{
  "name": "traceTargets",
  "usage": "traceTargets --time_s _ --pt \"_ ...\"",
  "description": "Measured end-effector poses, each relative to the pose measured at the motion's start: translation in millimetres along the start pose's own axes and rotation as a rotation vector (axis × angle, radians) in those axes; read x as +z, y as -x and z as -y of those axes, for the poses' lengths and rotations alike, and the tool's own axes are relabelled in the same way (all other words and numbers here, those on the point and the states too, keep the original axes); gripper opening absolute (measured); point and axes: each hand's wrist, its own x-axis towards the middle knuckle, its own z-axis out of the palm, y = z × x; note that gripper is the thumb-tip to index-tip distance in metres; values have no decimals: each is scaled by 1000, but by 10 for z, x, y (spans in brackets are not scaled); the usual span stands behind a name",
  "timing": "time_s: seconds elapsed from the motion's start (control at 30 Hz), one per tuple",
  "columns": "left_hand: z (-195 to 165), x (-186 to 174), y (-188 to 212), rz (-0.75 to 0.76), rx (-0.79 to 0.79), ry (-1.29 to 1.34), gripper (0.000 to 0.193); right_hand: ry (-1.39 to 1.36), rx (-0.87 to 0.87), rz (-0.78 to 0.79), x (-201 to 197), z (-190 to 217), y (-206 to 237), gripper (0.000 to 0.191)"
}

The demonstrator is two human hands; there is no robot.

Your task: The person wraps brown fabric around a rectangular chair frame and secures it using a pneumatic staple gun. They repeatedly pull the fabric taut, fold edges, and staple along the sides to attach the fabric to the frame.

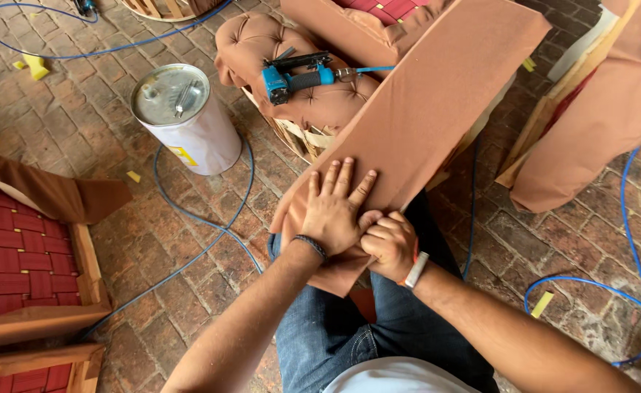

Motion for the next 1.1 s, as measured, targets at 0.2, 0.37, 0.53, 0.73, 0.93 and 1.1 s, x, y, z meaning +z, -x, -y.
traceTargets --time_s 0.2,0.37,0.53,0.73,0.93,1.1 --pt "107 -180 95 74 -68 -47 70 -55 -10 -67 314 30 49 29" --pt "102 -145 178 104 -154 -73 78 -153 -19 -106 524 -45 210 17" --pt "-9 -203 31 83 -130 -81 80 -196 18 17 398 -200 177 22" --pt "-289 -329 -277 261 -127 -86 90 -319 78 30 -345 -877 -497 23" --pt "-122 -482 -415 342 -166 -83 100 -63 327 339 547 -2138 -1896 20" --pt "123 -553 -549 410 -185 -80 108 149 210 738 1580 -2490 -2685 71"
